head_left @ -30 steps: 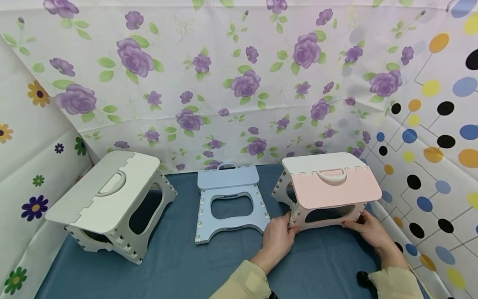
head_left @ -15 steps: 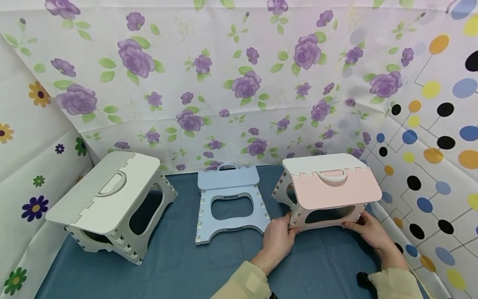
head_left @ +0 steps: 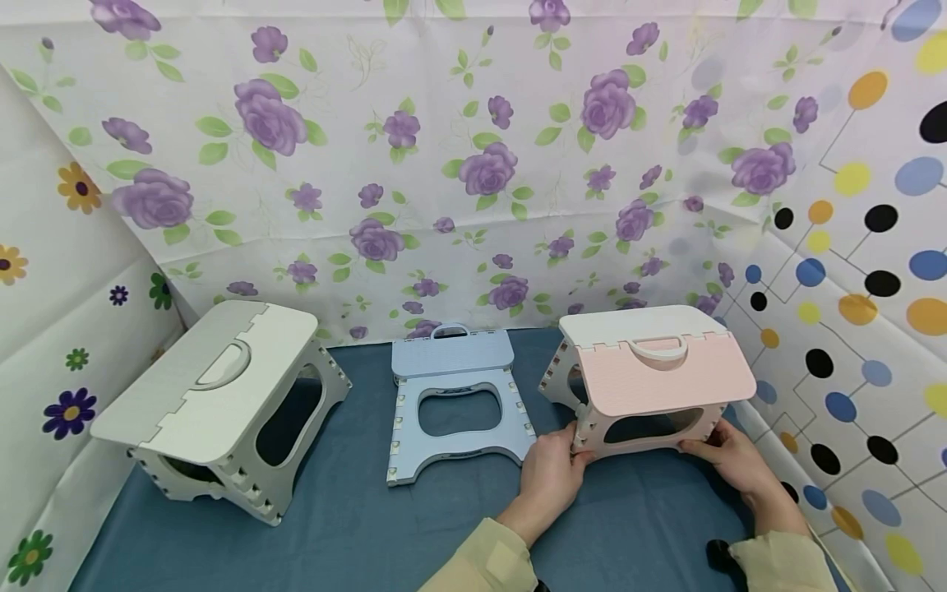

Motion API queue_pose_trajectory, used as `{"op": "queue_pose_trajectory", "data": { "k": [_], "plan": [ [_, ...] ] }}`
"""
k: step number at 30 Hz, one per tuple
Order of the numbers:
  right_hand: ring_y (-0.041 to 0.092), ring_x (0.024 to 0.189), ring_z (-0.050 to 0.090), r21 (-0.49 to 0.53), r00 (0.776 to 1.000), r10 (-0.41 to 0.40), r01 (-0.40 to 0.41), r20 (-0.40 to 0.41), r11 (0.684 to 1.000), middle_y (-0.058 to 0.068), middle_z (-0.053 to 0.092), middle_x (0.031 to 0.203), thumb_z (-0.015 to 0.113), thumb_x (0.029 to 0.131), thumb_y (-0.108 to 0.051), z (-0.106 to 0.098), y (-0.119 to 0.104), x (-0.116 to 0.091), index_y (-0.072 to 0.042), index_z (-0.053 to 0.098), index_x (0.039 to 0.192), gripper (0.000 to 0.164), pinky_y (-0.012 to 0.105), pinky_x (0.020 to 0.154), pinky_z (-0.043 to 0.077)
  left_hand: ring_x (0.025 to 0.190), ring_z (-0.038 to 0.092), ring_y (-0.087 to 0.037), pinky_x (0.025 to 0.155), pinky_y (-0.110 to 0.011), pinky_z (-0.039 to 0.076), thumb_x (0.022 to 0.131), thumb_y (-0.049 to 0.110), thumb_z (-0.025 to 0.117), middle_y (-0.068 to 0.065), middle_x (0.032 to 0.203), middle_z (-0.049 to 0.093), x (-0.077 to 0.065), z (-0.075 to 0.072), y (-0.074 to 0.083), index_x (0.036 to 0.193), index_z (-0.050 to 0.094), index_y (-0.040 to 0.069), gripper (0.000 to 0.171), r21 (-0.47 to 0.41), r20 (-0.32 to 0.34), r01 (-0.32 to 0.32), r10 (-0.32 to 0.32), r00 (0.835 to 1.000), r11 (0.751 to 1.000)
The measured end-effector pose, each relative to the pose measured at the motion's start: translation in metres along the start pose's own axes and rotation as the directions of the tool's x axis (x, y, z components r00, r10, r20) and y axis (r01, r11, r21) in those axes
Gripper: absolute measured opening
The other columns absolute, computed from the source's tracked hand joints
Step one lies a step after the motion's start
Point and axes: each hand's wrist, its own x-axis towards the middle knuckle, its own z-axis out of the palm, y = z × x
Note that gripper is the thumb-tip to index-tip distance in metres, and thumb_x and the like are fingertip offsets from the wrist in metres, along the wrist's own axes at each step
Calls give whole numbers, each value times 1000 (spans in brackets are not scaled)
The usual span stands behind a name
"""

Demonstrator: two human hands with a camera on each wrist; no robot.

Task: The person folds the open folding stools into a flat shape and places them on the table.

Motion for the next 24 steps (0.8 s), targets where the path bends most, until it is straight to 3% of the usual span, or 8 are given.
{"op": "queue_pose_trajectory", "data": {
  "k": [24],
  "plan": [
    [14,103,59,8,1000,0,0,6,1000,6,64,124,75,104,-28,0,1,0,1,49,151,61,27,84,51,76,69,-9,62,-26,52,94,27,86,-2,94,76,-1,-1,0,115,76,13,28,18,-4,-5,5,1000,1000]
  ]
}}
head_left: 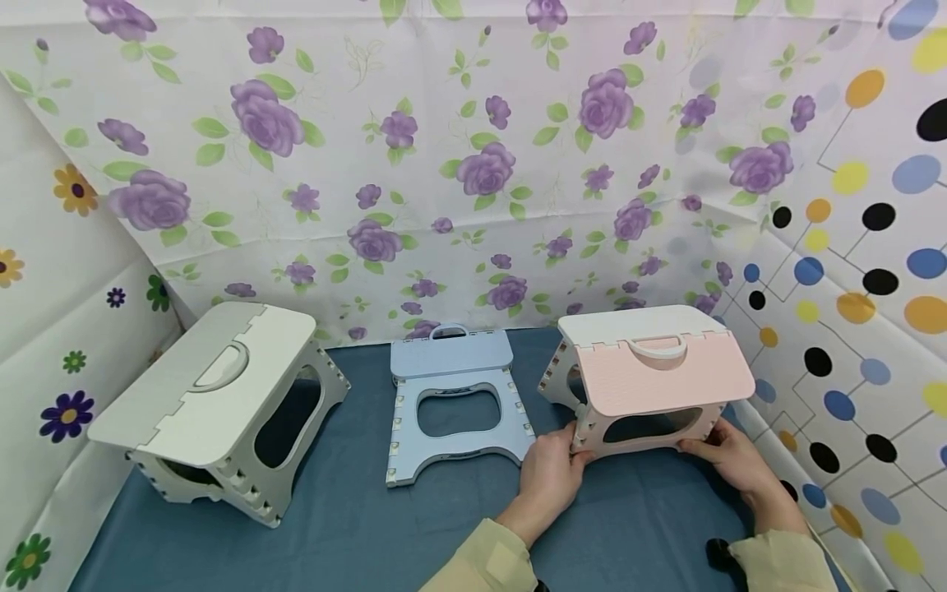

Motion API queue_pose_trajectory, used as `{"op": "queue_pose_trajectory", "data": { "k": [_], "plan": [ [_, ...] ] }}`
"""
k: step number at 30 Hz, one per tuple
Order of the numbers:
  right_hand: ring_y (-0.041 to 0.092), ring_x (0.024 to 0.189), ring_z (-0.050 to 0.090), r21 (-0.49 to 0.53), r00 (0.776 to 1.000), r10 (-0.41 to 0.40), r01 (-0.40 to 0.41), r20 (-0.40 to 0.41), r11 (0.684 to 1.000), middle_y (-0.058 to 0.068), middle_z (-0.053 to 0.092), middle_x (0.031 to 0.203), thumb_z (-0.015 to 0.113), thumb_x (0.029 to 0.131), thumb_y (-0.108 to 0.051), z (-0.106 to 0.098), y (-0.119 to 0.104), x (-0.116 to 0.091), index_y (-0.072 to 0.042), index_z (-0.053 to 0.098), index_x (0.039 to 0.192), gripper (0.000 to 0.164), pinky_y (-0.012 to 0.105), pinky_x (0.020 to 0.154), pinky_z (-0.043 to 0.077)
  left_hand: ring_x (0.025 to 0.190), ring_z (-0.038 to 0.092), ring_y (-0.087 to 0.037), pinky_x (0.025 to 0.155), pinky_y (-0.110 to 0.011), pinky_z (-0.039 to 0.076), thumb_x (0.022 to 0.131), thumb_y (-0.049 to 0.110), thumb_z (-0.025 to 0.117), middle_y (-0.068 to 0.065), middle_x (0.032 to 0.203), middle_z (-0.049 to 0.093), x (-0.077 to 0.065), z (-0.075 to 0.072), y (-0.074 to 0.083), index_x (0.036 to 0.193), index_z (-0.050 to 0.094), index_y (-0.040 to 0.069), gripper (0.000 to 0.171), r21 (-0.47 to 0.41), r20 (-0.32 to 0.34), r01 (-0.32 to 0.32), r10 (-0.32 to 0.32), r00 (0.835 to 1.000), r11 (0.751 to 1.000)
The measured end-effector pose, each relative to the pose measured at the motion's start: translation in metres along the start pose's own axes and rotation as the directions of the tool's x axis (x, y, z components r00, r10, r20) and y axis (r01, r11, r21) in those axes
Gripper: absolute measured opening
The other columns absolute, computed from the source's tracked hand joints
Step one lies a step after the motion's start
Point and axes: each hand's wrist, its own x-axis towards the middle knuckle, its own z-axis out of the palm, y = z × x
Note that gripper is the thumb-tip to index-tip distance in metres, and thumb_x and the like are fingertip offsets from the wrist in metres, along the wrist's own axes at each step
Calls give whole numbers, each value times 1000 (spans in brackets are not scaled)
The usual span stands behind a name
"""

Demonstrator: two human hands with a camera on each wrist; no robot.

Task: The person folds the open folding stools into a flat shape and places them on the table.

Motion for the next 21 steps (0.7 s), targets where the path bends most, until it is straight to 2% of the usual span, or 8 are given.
{"op": "queue_pose_trajectory", "data": {
  "k": [13,21],
  "plan": [
    [15,104,58,0,1000,7,-7,6,1000,7,63,124,73,105,-22,0,5,3,3,49,150,57,28,84,51,72,66,-9,60,-26,51,93,27,87,-2,92,76,1,-1,1,114,76,13,27,5,5,3,-3,1000,1000],
    [14,104,59,5,1000,-15,15,6,1000,5,64,124,76,103,-26,-1,0,0,1,51,149,59,28,84,51,73,66,-9,61,-27,51,94,27,86,-2,93,75,0,0,0,114,75,14,27,4,4,3,-3,1000,1000]
  ]
}}
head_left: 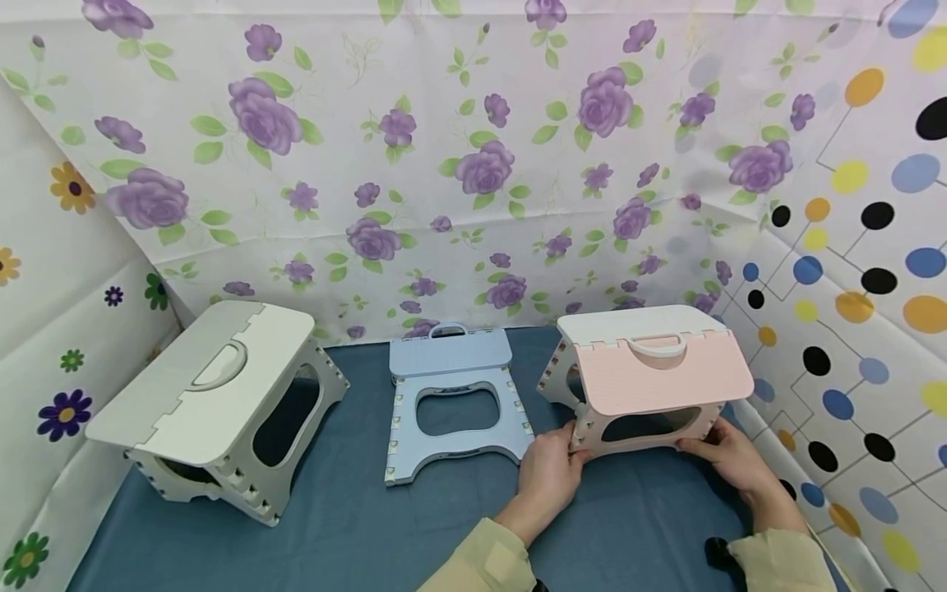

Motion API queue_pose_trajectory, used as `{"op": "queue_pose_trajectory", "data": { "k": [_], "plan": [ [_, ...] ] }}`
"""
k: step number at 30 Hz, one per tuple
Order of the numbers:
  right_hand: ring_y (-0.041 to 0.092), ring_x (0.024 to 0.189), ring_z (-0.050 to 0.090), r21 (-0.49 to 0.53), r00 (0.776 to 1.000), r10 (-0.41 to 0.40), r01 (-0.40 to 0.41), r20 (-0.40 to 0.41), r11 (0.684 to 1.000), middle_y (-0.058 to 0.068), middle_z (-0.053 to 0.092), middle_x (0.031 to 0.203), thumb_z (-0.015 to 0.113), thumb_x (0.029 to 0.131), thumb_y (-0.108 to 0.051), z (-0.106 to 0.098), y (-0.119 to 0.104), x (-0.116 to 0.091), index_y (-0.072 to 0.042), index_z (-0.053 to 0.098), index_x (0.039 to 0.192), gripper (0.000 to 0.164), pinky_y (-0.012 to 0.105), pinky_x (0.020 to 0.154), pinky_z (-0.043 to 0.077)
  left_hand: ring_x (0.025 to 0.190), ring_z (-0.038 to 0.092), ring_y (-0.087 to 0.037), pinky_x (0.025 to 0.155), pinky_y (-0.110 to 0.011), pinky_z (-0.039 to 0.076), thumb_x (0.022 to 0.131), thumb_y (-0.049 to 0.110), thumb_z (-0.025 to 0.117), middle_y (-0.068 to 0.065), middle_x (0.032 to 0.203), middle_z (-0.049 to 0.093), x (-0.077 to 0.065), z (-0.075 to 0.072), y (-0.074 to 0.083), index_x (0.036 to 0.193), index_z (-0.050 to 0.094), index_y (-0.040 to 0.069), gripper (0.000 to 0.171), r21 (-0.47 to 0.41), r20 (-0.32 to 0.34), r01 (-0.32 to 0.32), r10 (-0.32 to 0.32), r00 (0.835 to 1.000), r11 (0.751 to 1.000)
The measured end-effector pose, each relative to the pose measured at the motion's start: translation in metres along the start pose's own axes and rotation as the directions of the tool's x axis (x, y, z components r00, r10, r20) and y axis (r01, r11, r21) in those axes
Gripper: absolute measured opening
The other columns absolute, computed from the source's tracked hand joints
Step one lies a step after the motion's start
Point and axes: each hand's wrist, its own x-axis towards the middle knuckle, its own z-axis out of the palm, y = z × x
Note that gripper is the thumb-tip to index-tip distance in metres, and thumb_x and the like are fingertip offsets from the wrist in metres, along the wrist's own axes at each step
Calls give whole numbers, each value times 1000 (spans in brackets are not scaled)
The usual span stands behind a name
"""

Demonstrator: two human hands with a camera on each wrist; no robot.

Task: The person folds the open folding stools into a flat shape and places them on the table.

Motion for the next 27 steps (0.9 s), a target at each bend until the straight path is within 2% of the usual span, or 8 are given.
{"op": "queue_pose_trajectory", "data": {
  "k": [6,15,27],
  "plan": [
    [14,103,59,1,1000,-11,11,-2,1000,4,65,123,77,103,-27,0,0,0,1,52,148,59,28,83,51,75,68,-10,62,-27,52,93,27,87,-2,94,76,0,1,0,113,75,14,26,11,-8,-2,2,1000,1000],
    [15,105,60,-4,1000,-8,8,-1,1000,10,64,126,76,103,-29,-1,0,1,1,51,149,60,28,84,51,75,68,-10,61,-28,53,93,26,87,-3,94,76,0,0,0,113,76,13,27,2,-17,-9,9,1000,1000],
    [13,103,60,10,1000,1,-1,-4,1000,3,65,122,75,104,-21,0,5,3,2,51,149,56,28,83,51,76,68,-9,61,-27,52,94,26,86,-2,94,76,-1,1,0,115,76,13,27,6,-28,-18,18,999,1000]
  ]
}}
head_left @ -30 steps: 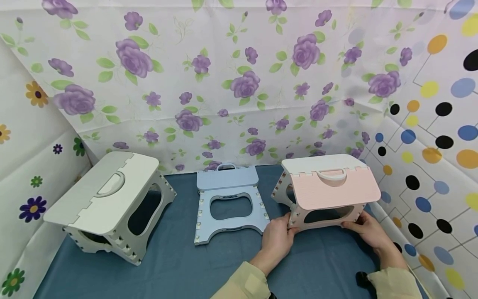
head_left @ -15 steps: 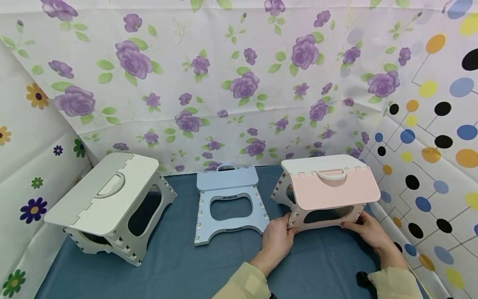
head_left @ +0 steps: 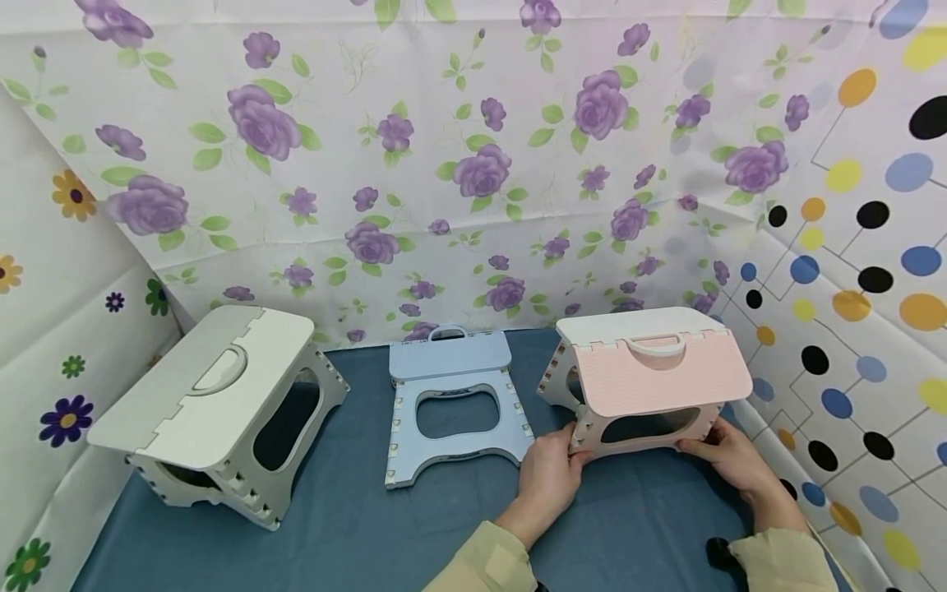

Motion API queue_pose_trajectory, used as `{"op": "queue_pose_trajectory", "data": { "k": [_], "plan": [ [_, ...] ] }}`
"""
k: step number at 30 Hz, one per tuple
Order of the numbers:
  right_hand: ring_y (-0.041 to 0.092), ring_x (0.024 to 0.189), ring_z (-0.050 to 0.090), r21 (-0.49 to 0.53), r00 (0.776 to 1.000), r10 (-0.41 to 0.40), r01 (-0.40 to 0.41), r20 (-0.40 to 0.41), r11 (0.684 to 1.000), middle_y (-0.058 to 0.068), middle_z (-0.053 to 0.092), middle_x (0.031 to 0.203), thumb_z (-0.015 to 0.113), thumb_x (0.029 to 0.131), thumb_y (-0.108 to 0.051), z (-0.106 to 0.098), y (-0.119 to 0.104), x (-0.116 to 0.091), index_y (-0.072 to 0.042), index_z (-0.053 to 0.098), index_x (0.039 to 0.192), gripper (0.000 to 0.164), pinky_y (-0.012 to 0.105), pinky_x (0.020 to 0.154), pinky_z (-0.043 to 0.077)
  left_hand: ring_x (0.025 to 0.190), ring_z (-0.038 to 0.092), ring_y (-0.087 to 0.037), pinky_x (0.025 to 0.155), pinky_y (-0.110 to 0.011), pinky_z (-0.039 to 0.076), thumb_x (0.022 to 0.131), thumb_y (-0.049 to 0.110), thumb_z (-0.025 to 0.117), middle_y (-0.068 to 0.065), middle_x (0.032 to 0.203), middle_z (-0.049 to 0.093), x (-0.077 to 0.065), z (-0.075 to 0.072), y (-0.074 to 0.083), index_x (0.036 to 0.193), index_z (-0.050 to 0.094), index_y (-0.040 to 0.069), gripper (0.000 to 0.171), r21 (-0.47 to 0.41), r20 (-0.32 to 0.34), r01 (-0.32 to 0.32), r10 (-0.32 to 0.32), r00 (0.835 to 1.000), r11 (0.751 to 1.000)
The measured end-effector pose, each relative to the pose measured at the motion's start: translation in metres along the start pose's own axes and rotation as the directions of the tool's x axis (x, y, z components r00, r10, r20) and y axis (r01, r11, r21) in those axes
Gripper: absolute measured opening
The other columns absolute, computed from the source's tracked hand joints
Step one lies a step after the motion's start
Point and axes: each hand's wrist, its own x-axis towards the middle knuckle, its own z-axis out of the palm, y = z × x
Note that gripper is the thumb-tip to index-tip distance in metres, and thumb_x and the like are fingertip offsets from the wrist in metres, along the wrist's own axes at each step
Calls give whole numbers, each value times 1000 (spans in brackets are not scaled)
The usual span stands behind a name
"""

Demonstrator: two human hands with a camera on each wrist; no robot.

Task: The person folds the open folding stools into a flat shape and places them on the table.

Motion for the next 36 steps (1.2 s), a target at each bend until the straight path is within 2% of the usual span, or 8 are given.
{"op": "queue_pose_trajectory", "data": {
  "k": [8,19,29,36],
  "plan": [
    [12,103,59,-17,1000,-19,19,2,1000,4,65,122,74,104,-21,0,0,-1,2,51,149,55,27,83,51,75,68,-9,61,-26,52,94,26,86,-2,94,76,0,1,-1,114,76,13,26,-6,1,-1,1,1000,1000],
    [13,102,60,-24,1000,-8,8,1,1000,7,65,123,75,104,-22,1,0,1,2,52,148,55,28,82,51,79,70,-11,64,-28,55,95,28,85,-3,98,77,-1,1,1,121,75,12,31,2,16,21,-21,1000,1000],
    [12,103,61,-19,1000,-27,27,5,999,4,66,122,75,104,-24,1,-3,-3,1,53,147,55,28,83,51,77,69,-12,63,-29,55,94,26,86,-2,95,76,0,3,0,117,76,14,27,21,-1,13,-13,1000,1000],
    [12,103,60,-20,1000,-10,10,10,1000,8,65,125,75,104,-24,2,-2,-2,1,52,149,56,28,83,51,79,71,-13,65,-31,56,95,26,85,-2,97,76,-1,3,0,118,76,14,28,26,5,27,-27,1000,999]
  ]
}}
